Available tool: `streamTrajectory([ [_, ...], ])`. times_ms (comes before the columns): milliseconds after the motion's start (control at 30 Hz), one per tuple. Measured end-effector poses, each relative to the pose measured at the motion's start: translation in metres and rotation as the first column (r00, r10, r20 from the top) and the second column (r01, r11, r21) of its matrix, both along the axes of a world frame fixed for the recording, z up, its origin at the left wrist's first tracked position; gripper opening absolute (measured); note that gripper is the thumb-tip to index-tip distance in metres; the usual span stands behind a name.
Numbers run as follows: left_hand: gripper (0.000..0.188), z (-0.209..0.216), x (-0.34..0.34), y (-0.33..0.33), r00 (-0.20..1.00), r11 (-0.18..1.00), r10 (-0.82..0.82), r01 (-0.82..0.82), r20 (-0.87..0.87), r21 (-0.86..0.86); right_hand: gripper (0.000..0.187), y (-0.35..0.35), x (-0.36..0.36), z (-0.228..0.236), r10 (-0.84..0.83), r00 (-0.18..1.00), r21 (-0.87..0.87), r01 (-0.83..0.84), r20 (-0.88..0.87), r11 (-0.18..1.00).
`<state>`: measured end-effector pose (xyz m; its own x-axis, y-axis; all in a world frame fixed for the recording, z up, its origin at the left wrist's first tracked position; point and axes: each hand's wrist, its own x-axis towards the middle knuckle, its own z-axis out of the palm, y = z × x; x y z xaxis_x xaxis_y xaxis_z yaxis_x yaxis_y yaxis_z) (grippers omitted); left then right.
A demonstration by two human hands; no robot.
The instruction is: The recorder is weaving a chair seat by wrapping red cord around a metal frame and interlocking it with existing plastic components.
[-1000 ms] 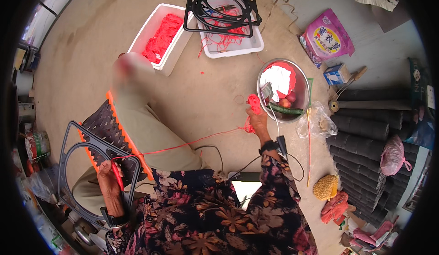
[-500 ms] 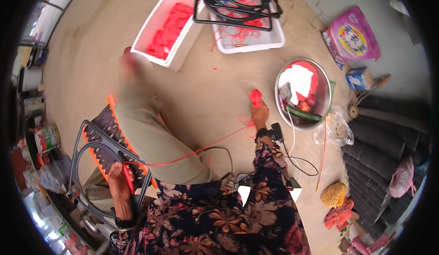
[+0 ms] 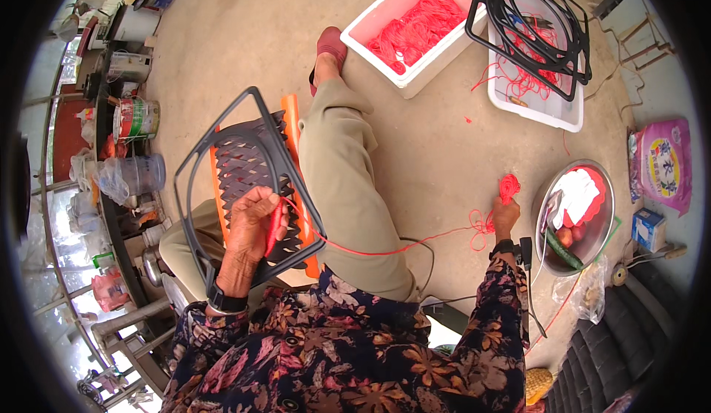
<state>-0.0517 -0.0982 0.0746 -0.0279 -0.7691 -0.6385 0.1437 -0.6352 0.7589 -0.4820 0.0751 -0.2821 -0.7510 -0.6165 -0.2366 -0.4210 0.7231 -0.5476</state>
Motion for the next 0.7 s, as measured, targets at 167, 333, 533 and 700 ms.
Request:
streamTrajectory([
  [167,0.008,-0.002,-0.008,-0.010,0.999,0.999,-0.022,0.024,-0.038,0.045,0.015,-0.015,0.026,0.049,-0.244,0.799,-0.177,0.396,0.549,0.901],
  [333,0.008,-0.016,-0.009,-0.012,0.993,0.999,-0.033,0.032,-0.109,-0.012,0.009,-0.052,0.065,0.187,-0.087,0.448,-0.244,0.628,0.890,0.739],
  [533,0.009,-0.027,-0.007,-0.012,0.995,0.998,-0.013,0.008,-0.100,-0.057,0.011,-0.062,0.087,0.277,0.395,0.290,-0.489,0.572,0.871,0.658],
  [700,0.010,-0.031,-0.002,-0.013,0.995,0.997,-0.077,0.078,-0.068,0.009,0.017,-0.067,0.128,0.333,0.538,0.168,-0.534,0.539,0.826,0.651],
])
